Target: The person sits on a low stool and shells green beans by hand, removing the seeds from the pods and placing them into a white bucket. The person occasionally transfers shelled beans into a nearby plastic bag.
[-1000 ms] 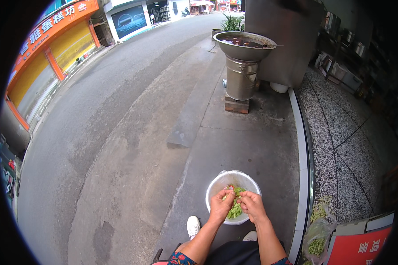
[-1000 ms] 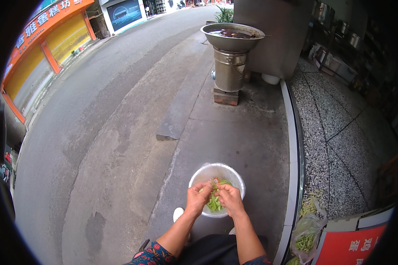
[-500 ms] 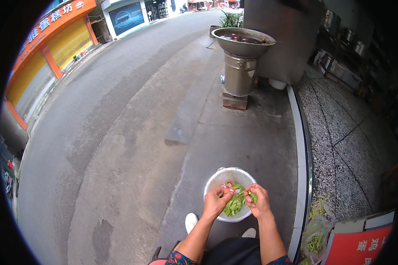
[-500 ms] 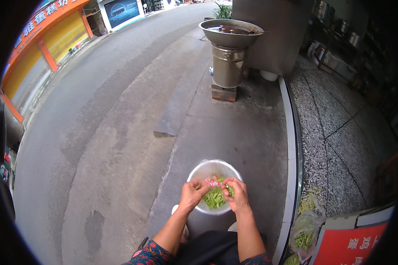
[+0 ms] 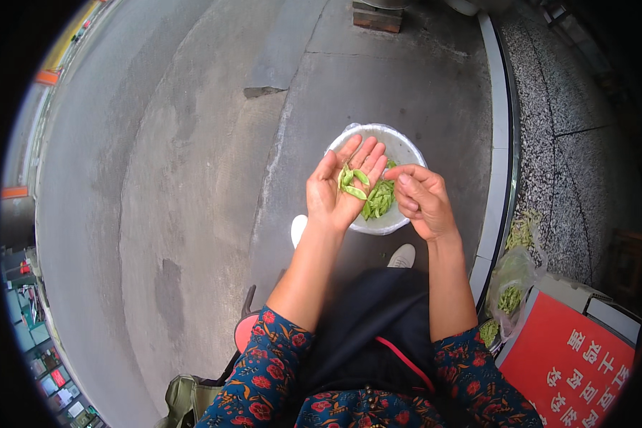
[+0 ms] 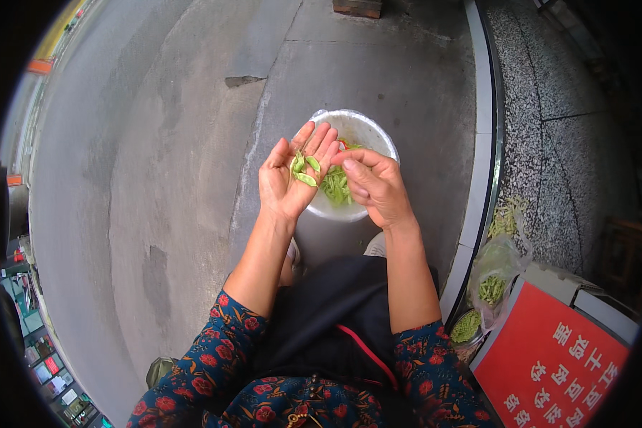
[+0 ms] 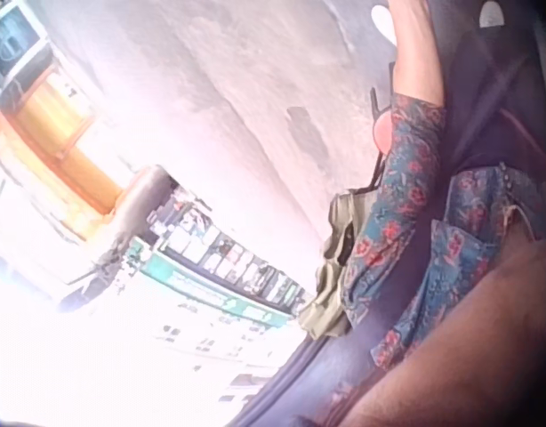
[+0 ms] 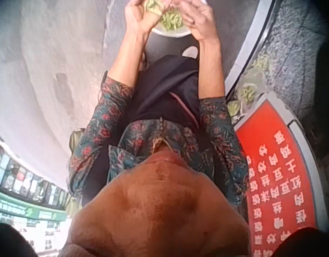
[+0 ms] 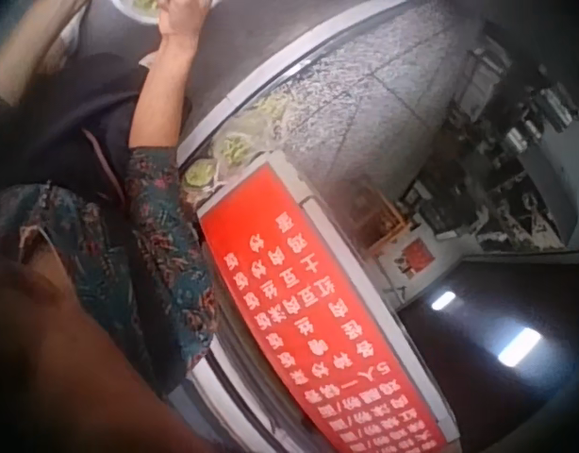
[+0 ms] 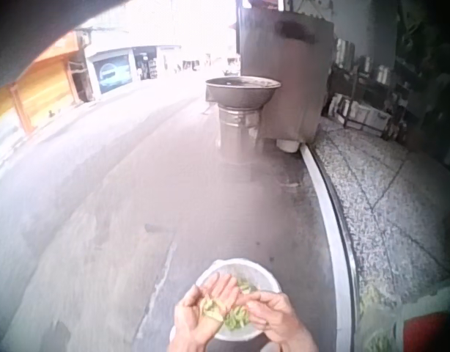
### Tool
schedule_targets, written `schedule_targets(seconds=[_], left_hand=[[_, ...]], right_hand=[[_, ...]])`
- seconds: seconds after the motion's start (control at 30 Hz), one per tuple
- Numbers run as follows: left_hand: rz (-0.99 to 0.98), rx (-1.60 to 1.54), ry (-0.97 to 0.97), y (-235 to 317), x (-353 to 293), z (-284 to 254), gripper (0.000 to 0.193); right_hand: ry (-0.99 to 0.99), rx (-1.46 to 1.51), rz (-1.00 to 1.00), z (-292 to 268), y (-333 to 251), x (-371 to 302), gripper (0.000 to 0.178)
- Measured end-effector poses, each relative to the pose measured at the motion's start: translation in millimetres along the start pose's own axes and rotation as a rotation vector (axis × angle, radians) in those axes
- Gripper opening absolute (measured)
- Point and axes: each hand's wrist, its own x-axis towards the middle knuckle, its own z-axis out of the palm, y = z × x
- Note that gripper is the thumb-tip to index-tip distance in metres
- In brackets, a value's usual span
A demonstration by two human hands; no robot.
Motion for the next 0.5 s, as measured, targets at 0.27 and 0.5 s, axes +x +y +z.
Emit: schedule_targets(seconds=[0.27,0.5], left_hand=[[-0.008,0.055,-0.008,-4,-1,-2,0.048],[-0.073,0.367,0.271,-8,-2,-1,0.041]], right_hand=[[0.275,-0.840,-0.183,24,23,5,0.013],[0.368,-0.890,-0.264,14,16,5,0.009]])
